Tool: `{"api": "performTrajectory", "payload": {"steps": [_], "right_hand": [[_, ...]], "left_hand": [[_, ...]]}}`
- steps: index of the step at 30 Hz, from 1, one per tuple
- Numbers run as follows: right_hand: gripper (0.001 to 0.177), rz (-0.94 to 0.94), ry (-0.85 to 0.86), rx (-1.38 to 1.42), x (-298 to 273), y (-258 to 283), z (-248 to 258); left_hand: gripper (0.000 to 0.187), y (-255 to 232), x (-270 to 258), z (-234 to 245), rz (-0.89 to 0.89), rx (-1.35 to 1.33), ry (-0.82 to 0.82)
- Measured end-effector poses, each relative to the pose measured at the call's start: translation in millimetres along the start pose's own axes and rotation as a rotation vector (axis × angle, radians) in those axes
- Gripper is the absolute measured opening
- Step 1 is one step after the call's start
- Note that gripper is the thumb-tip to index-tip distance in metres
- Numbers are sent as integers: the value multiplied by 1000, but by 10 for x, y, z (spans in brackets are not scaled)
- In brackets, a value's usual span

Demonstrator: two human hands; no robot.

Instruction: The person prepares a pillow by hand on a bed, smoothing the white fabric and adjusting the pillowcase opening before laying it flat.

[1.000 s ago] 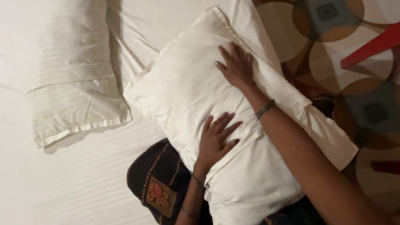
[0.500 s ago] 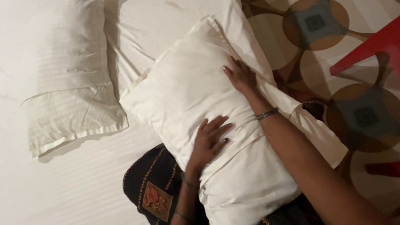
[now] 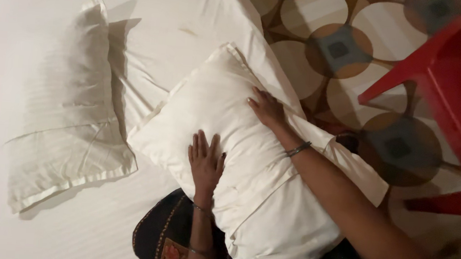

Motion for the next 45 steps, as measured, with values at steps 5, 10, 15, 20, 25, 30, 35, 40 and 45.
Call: {"api": "performTrajectory", "payload": {"steps": [5, 10, 15, 20, 25, 30, 35, 40, 45], "right_hand": [[64, -53, 21, 57, -2, -53, 32], [64, 17, -35, 86, 12, -113, 35], [65, -16, -2, 60, 70, -163, 4], [66, -36, 0, 35, 70, -166, 15], [60, 221, -173, -189, -23, 418, 196], [61, 714, -1, -119, -392, 1518, 26], [61, 936, 372, -181, -596, 2051, -492], [61, 844, 317, -270, -399, 2004, -534], [58, 733, 280, -296, 165, 1847, -529]], "left_hand": [[54, 30, 2, 60, 11, -65, 1], [54, -9, 44, 79, 21, -54, 3], [56, -8, 30, 51, 0, -50, -10], [55, 20, 17, 33, 26, -63, -8], [54, -15, 27, 92, 11, -70, -43], [47, -45, 85, 154, -1, -93, 23], [30, -169, 152, 320, -62, -171, -8], [15, -213, 237, 349, -95, -324, -11], [10, -207, 276, 323, -73, -344, 17]]}}
Point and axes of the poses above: each hand's wrist, its own x-axis towards the middle knuckle, its own z-axis out of the back of the hand, y = z × x, the point moved 8 cm from there along x, towards the middle knuckle, and after that the axes turned 7 degrees about x, right-handed, at the moved point
